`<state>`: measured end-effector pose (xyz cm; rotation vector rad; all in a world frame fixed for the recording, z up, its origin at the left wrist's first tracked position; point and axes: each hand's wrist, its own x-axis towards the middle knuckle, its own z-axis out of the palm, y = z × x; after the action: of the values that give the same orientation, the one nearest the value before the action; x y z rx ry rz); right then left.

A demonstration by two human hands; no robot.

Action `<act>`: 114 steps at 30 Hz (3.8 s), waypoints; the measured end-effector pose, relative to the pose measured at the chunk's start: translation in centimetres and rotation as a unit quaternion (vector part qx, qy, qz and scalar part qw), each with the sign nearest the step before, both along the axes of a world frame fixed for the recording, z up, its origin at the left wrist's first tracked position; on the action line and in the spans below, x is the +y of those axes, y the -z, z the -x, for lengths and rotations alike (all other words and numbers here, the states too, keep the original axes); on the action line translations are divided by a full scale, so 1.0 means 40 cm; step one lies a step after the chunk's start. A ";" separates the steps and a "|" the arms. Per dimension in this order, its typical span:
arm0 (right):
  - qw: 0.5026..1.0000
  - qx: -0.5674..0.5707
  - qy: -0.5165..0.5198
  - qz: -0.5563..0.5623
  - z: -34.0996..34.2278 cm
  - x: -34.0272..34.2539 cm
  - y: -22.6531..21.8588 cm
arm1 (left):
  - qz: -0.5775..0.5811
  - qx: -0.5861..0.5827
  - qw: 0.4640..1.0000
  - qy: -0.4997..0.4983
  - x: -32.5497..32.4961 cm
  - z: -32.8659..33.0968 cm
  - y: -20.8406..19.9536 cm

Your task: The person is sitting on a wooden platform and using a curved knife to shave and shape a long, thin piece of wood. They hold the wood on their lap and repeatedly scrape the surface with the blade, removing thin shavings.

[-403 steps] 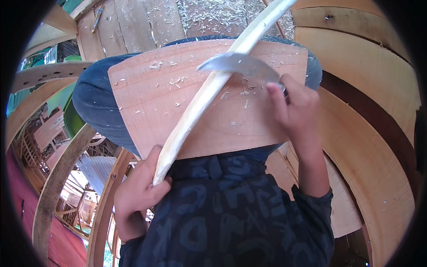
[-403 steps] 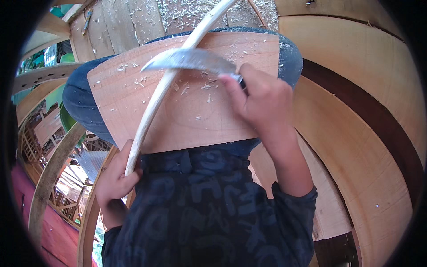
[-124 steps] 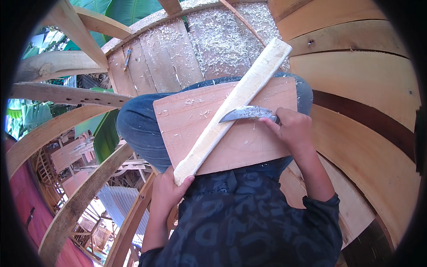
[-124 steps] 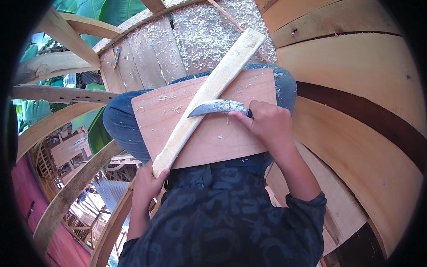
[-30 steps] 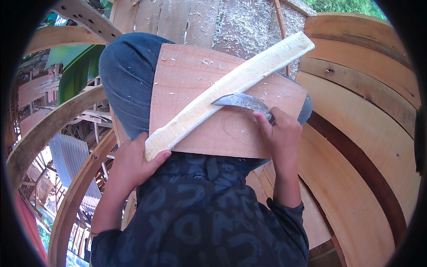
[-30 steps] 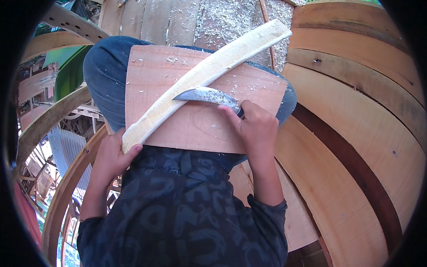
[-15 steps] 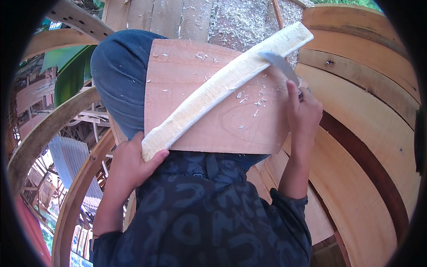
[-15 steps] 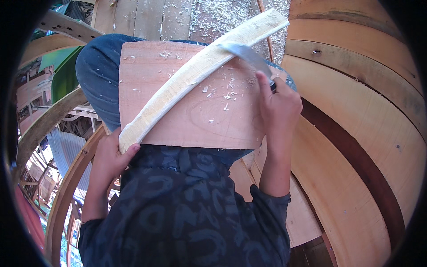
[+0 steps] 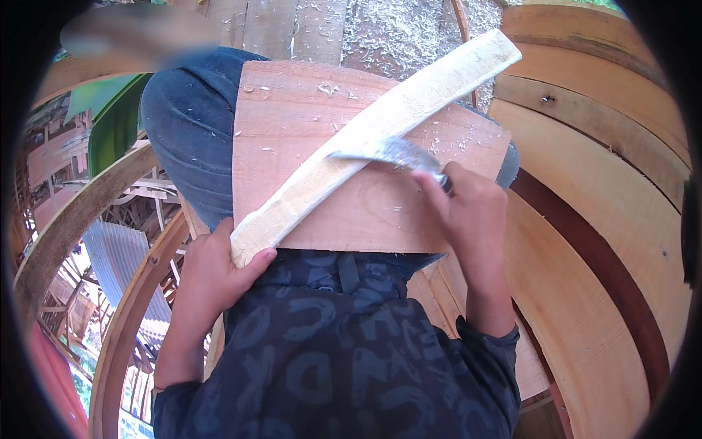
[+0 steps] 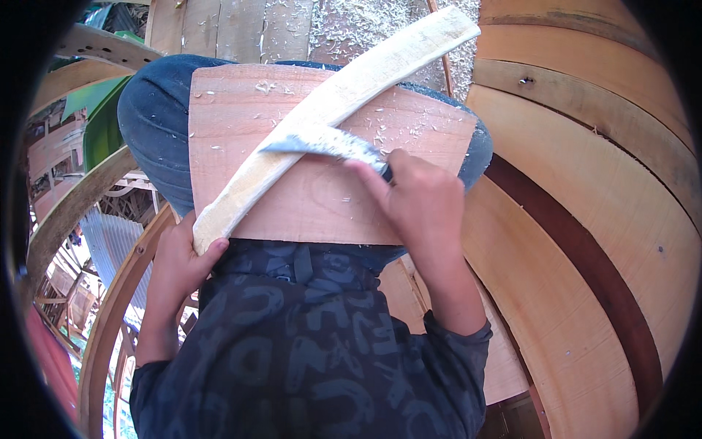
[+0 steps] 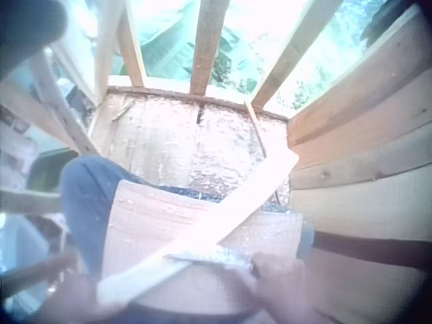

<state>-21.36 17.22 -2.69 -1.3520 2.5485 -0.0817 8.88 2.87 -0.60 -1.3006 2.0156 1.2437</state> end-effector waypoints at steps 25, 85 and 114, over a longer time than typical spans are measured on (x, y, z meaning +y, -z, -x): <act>0.999 -0.006 0.015 0.043 -0.052 -0.004 0.024 | 0.000 -0.019 1.000 0.008 0.006 0.005 -0.008; 0.990 -0.118 0.008 0.075 -0.046 0.026 0.008 | 0.073 0.016 0.996 0.038 0.009 0.084 -0.054; 0.949 -0.073 0.305 -0.001 0.219 0.032 -0.012 | 0.069 0.001 0.996 0.052 0.021 0.042 -0.061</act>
<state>-30.12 18.50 -2.22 -0.4859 2.7285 -0.2784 7.19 3.71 1.85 -1.2391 2.1735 1.0763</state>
